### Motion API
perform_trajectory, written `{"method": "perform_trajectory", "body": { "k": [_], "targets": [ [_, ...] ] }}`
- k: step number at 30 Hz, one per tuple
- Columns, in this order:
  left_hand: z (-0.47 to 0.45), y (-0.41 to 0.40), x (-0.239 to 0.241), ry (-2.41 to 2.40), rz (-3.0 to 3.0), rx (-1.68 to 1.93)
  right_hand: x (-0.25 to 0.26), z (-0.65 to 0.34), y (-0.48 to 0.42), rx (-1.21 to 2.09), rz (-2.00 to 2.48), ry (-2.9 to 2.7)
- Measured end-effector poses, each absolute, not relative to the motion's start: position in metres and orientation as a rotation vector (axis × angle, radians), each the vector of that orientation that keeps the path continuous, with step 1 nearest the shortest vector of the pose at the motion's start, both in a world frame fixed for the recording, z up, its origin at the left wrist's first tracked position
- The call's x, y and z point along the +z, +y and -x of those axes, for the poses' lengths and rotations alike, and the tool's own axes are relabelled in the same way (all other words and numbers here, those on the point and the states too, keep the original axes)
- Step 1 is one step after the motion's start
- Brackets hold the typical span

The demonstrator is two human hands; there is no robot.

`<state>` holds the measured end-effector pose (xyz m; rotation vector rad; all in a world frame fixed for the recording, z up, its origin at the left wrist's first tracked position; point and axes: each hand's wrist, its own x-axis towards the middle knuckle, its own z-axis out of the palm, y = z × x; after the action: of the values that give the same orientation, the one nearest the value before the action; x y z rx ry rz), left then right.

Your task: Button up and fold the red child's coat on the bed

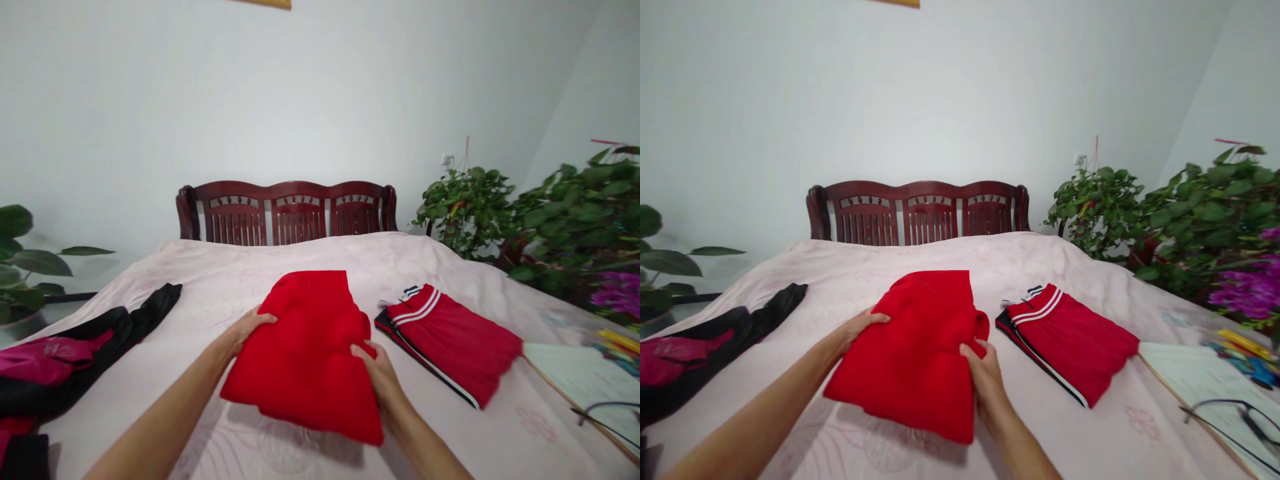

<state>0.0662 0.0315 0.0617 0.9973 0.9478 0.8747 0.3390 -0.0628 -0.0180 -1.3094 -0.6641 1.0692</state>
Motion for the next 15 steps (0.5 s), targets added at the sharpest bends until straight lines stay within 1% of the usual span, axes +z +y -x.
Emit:
{"method": "perform_trajectory", "body": {
  "k": [3,5,7,9,11,12,14,15],
  "targets": [
    [-0.020,0.050,0.097,1.053,-1.308,0.762,-0.044,-0.262,-0.091,1.259,1.119,-0.542],
    [-0.004,0.057,0.100,1.214,-1.500,0.730,-0.058,-0.222,-0.105,1.356,1.096,-0.507],
    [-0.003,0.052,0.082,1.374,-1.655,0.759,-0.064,-0.202,-0.113,1.417,1.101,-0.526],
    [-0.012,0.033,0.050,1.475,-1.822,0.846,-0.059,-0.205,-0.118,1.489,1.110,-0.605],
    [-0.024,0.003,0.016,1.638,-2.033,0.926,-0.046,-0.228,-0.119,1.638,1.161,-0.758],
    [-0.029,-0.013,0.001,1.653,-2.131,0.905,-0.037,-0.244,-0.117,1.743,1.207,-0.874],
    [-0.031,-0.045,-0.019,1.643,-2.237,0.870,-0.017,-0.281,-0.107,1.915,1.332,-1.155],
    [-0.029,-0.060,-0.026,1.648,-2.253,0.888,-0.006,-0.299,-0.098,1.918,1.404,-1.290]
  ]
}}
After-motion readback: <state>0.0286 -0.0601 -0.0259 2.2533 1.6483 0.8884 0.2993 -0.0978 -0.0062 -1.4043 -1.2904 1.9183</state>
